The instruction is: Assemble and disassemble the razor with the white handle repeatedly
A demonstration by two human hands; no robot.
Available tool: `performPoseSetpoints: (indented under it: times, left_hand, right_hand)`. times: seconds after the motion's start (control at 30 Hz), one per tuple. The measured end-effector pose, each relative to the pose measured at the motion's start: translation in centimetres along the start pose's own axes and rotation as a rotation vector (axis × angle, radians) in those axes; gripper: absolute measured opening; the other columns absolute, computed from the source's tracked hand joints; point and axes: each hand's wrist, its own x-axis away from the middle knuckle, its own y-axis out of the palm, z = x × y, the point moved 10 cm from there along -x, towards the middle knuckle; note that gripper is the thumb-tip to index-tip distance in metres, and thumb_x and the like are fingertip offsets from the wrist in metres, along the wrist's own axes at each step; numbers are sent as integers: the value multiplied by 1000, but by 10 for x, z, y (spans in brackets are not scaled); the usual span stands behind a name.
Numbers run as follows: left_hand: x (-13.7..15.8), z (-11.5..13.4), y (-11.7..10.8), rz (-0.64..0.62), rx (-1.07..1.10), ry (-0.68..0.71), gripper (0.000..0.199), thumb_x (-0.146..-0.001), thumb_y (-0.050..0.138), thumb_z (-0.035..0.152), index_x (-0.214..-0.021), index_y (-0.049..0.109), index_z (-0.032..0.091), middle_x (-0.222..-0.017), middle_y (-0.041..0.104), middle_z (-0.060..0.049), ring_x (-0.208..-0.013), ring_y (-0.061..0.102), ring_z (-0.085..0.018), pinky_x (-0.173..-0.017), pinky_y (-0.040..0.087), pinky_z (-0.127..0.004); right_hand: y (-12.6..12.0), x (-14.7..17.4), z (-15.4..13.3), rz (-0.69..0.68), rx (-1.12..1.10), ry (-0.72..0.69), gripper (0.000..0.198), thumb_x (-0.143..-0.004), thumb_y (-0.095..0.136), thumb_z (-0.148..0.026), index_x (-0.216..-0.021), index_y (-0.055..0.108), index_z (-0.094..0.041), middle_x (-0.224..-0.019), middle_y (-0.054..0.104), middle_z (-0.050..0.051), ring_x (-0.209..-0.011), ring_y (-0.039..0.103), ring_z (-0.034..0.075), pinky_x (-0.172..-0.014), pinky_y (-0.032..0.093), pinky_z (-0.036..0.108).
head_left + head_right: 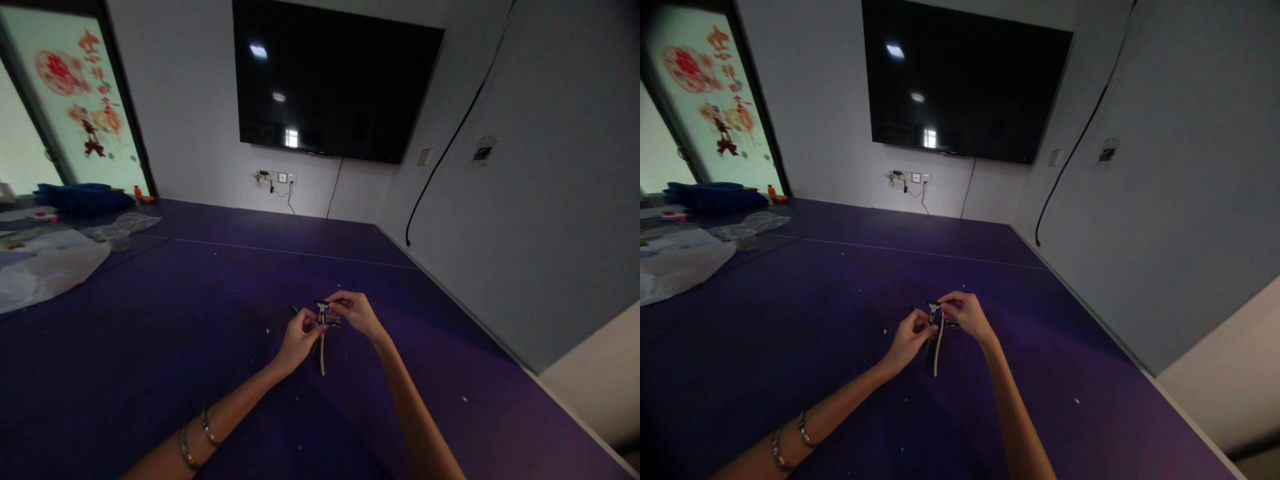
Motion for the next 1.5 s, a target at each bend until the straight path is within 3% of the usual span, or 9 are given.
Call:
performPoseSetpoints:
  times: [0.43, 0.6, 0.73, 0.93, 1.13, 1.37, 1.5]
  left_hand:
    - [0, 5, -2, 41, 37, -17, 22, -70, 65, 30, -76, 49, 17, -65, 59, 2, -58, 57, -13, -58, 44, -25]
    - [-12, 9, -18, 82, 67, -25, 23, -71, 65, 34, -82, 56, 16, -77, 67, -3, -71, 63, -17, -68, 48, -29]
    - [-22, 16, -35, 130, 61, -10, 24, -73, 63, 35, -86, 63, 15, -86, 70, -7, -85, 64, -21, -78, 46, -32]
    - [-26, 28, -41, 133, 134, -55, 26, -71, 64, 35, -87, 69, 14, -97, 70, -9, -96, 61, -23, -89, 42, -35]
    - [-23, 31, -29, 25, 306, -156, 31, -69, 68, 35, -89, 69, 11, -104, 68, -13, -96, 61, -24, -82, 46, -36]
    - [-24, 22, -22, -71, 271, -209, 40, -70, 67, 40, -99, 69, 14, -98, 69, -10, -86, 63, -23, -72, 48, -33]
    - [-28, 12, -22, -88, 241, -221, 35, -70, 65, 40, -93, 70, 15, -99, 69, -10, -89, 62, -23, -73, 46, -31]
  right_hand:
    - [-1, 1, 1, 13, 0, 9, 23, -70, 65, -34, -83, 69, -16, -74, 67, 4, -62, 62, 15, -60, 52, 29]
    - [-6, 1, 0, 64, -32, 43, 36, -68, 67, -37, -98, 67, -18, -87, 67, 5, -72, 63, 16, -57, 53, 26]
    - [-9, -1, 15, 72, 9, 123, 36, -72, 62, -43, -94, 67, -16, -78, 66, 5, -66, 61, 14, -50, 51, 22]
    - [24, 5, 33, -144, 62, 227, 35, -72, 61, -47, -85, 68, -15, -74, 65, 4, -61, 59, 11, -44, 46, 18]
    - [62, 13, 21, -354, -27, 193, 37, -76, 57, -50, -89, 65, -16, -72, 64, 2, -60, 59, 11, -44, 43, 17]
    - [70, 13, 16, -340, -57, 184, 39, -76, 55, -53, -76, 60, -15, -64, 60, 0, -54, 54, 9, -44, 41, 17]
    - [70, 13, 18, -261, -67, 208, 39, -76, 54, -54, -69, 57, -16, -54, 51, -4, -42, 42, 6, -37, 31, 17]
